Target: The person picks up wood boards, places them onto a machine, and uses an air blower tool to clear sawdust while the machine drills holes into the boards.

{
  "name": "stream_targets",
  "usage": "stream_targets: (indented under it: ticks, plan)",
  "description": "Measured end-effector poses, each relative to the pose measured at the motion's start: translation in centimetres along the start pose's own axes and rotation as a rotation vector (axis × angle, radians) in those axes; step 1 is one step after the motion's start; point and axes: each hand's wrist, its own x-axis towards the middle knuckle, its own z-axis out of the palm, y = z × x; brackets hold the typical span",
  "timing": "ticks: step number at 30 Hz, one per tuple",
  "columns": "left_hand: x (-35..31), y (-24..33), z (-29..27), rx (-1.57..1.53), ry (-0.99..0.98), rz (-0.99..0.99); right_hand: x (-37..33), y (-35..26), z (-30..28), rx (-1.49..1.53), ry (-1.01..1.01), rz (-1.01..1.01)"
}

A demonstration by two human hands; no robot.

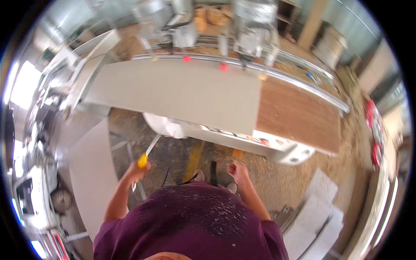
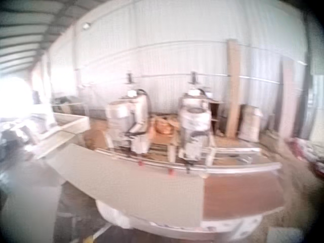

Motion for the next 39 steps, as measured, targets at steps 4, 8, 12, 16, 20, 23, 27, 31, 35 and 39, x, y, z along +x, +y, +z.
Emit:
stream_targets:
  ticks: [4,8,12,16,20,23,27,31,35,39]
  plan:
    - [-0.2,-2.8,3.5,-0.139,-0.328,0.217,-1.6,-0.5,5.8,-0.068,0.005,-0.010]
    - [3.5,-4.1,3.6,-0.322,-0.276,0.259,-3.3,-0.8,9.7,-0.183,-0.025,-0.045]
    - [5.9,0.9,5.2,-0.177,-0.550,0.376,-4.1,0.3,11.2,-0.397,-0.242,-0.098]
    - [4.4,10.1,10.3,0.129,-0.573,0.641,-9.7,-2.0,14.7,-0.388,-0.609,-0.094]
    - [5.0,16.2,16.0,0.279,-0.662,0.791,-13.6,-4.9,15.3,-0.332,-0.559,-0.318]
    - [2.5,22.9,19.5,0.372,-0.807,0.560,-12.0,-6.6,11.0,-0.352,-0.476,-0.356]
    - [7.0,22.4,26.2,0.660,-0.744,0.971,-10.4,-9.5,1.5,-0.065,-0.259,-0.335]
    - [6.7,23.4,28.6,-0.101,-0.907,0.278,-2.8,-10.6,-17.1,0.425,0.347,-0.507]
    - [10.4,19.2,28.4,-0.707,-0.756,-0.099,3.8,-13.6,-29.3,0.312,0.934,-0.533]
    - [12.5,18.1,27.7,-0.960,-0.402,-0.178,9.3,-15.9,-34.6,0.323,0.928,-0.370]
